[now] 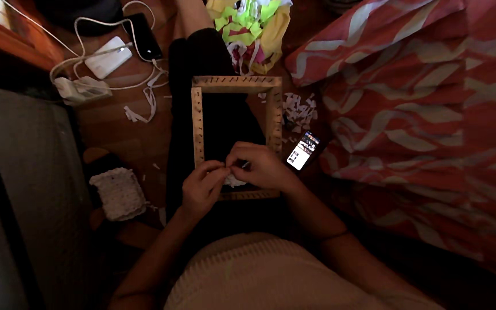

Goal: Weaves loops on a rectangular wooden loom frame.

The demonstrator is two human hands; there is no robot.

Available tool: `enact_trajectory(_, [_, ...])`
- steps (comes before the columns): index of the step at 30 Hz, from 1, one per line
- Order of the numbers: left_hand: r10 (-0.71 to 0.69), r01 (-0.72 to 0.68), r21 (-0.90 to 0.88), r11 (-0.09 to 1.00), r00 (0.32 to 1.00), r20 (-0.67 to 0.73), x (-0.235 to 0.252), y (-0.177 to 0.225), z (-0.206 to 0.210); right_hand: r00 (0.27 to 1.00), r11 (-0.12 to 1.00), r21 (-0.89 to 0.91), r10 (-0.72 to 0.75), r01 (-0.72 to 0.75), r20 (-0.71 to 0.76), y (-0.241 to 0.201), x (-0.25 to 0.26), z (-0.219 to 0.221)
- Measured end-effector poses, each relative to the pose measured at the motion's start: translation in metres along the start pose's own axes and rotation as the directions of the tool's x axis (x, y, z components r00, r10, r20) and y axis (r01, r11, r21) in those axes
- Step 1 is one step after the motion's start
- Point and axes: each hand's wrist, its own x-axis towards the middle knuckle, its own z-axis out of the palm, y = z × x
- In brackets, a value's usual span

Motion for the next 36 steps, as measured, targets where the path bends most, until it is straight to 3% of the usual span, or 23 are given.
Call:
enact_trajectory(3, [0.003, -0.004, 0.028, 1.000, 0.999, 0.050, 0.003, -0.001, -0.005, 0.989, 0.989, 0.050, 0.140, -0.142, 0.047, -0.005, 0.002, -0.001])
enact_trajectory(6, [-0.081, 0.082, -0.006, 0.997, 0.993, 0.081, 0.004, -0.001, -0.008, 0.977, 0.974, 0.089, 0.204, -0.209, 0.062, -0.008, 0.005, -0.004])
enact_trajectory(15, [-0.236, 0.265, -0.205, 0.942, 0.959, 0.156, 0.012, -0.002, -0.015, 0.987, 0.948, 0.285, 0.116, -0.144, 0.112, -0.003, 0.002, -0.003])
enact_trajectory(19, [-0.246, 0.280, -0.256, 0.925, 0.956, 0.158, 0.015, -0.001, -0.015, 0.989, 0.959, 0.247, 0.125, -0.141, 0.082, -0.007, 0.002, -0.002])
enact_trajectory(24, [-0.382, 0.425, -0.206, 0.881, 0.898, 0.218, 0.020, 0.006, -0.019, 0.993, 0.971, 0.210, 0.107, -0.115, 0.048, -0.010, 0.002, -0.001])
enact_trajectory(34, [-0.359, 0.382, -0.117, 0.917, 0.916, 0.178, 0.023, 0.013, -0.020, 0.977, 0.968, 0.133, 0.208, -0.212, 0.042, -0.017, -0.002, -0.003])
enact_trajectory(36, [-0.348, 0.370, -0.110, 0.922, 0.920, 0.178, 0.024, 0.014, -0.020, 0.985, 0.978, 0.124, 0.170, -0.167, -0.015, -0.013, -0.003, -0.001])
